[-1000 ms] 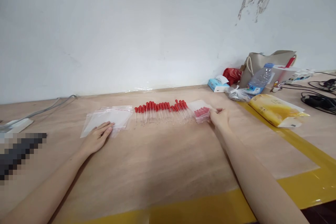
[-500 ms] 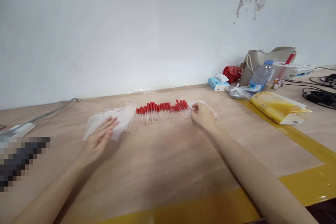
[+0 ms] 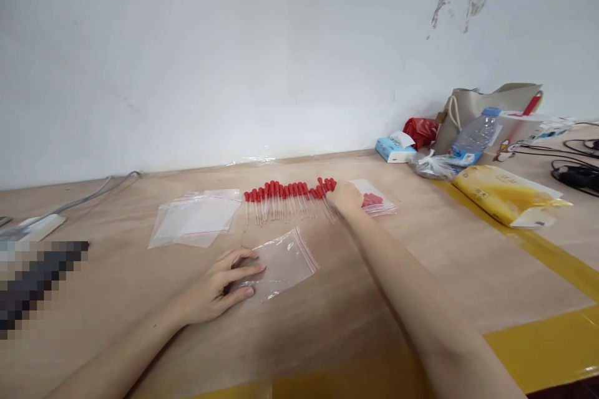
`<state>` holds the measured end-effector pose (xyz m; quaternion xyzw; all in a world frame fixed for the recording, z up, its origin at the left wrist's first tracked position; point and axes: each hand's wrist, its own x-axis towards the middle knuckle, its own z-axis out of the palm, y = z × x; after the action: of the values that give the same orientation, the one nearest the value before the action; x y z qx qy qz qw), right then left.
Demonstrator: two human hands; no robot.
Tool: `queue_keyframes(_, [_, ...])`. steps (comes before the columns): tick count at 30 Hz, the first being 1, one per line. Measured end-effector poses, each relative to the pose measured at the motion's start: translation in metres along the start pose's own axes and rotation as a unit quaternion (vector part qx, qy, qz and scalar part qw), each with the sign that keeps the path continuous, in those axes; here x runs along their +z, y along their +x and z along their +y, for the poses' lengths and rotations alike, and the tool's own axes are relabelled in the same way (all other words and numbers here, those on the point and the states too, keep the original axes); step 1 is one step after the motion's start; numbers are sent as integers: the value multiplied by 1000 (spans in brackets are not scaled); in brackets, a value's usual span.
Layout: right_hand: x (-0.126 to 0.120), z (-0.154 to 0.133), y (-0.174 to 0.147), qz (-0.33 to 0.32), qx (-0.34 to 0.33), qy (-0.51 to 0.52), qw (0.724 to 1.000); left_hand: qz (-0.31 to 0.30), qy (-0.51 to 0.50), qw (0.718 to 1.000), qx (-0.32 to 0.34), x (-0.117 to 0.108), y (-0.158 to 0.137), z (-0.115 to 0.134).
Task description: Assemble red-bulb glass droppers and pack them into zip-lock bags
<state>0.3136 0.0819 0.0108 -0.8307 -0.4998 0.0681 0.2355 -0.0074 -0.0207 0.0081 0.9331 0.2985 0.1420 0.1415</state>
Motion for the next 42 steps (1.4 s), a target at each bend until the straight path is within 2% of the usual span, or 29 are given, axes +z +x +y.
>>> queue_keyframes(3, [-4,-3,-1,-11,-9,25,1000,-1,-15,1000,11,-3,1,2])
queue_keyframes(9, [-26,-5,-16,-50,-80,102,990,-32,11,999,20,-3,3,2])
queue_keyframes(11, [-31,-1,-31,-80,-104,223,966,-34,19,999,17,-4,3,3])
queue_keyframes(14, [-28,11,-61,-132,-121,444,878,-12,24,1000,12,-4,3,4])
queue_keyframes(16, [-21,18,-79,-139,-108,508,843,4,27,1000,14,-3,2,4])
queue_keyframes(19, [-12,24,-96,-147,-68,547,821,4,31,999,19,-1,1,1])
queue_keyframes(23, [-7,22,-105,-151,-44,565,810,-6,32,999,12,0,1,-1])
queue_keyframes(26, [-4,18,-111,-174,-32,576,798,-16,32,999,11,0,1,-2])
queue_keyframes(30, [-4,19,-114,-221,-2,601,768,-26,32,999,7,-1,1,-1])
queue_keyframes(33, [-14,29,-108,-316,-39,546,775,-20,30,999,1,-1,1,-1])
queue_keyframes(35, [-22,36,-103,-388,-97,474,785,-19,29,999,-5,0,1,-1])
queue_keyframes(36, [-25,39,-101,-403,-127,441,791,-19,30,999,-8,0,1,-1])
queue_keyframes(38, [-30,40,-100,-390,-178,391,814,-22,31,999,-12,0,0,-1])
queue_keyframes(42, [-25,36,-105,-311,-248,317,861,-23,34,999,-13,0,1,-1])
